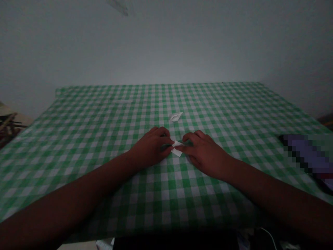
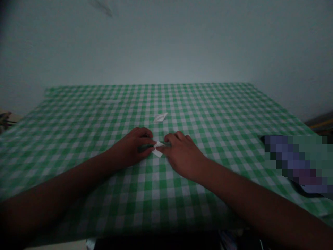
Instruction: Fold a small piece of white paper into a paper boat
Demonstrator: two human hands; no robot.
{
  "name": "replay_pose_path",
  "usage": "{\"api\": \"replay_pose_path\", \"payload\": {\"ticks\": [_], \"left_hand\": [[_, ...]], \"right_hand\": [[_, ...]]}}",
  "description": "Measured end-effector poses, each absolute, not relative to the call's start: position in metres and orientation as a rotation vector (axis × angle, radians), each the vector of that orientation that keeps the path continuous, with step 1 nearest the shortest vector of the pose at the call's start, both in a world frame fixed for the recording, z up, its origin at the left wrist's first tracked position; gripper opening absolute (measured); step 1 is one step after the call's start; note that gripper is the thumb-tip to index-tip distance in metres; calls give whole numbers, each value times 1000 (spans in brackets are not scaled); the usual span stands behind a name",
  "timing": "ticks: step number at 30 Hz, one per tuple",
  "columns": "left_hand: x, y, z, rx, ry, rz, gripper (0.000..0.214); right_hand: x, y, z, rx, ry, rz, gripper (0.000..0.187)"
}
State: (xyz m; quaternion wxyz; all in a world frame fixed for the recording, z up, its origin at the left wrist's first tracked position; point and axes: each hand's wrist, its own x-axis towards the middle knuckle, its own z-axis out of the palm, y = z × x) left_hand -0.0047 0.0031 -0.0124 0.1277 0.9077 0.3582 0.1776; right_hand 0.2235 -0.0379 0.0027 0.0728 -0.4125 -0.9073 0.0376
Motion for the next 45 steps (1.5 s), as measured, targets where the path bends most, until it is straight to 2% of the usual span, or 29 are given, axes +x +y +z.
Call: {"api": "replay_pose_path", "payload": {"ticks": [7, 21, 28, 35, 45], "left_hand": [[-4, 2, -11, 2636, 1055, 492, 20], [-1, 0, -1, 2685, 1082, 366, 23], [-1, 1, -4, 2686, 1086, 380, 22], [-2, 1, -3, 2680, 1075, 386, 22], [-7, 6, -8, 2628, 1053, 408, 22]], "right_hand": [[223, -37, -3, -1273, -2709, 52, 49], [232, -44, 16, -1511, -2840, -197, 40], [243, -36, 28, -1606, -2811, -208, 32], [227, -41, 15, -1347, -2847, -83, 45], [225, -43, 14, -1481, -2803, -83, 39]]}}
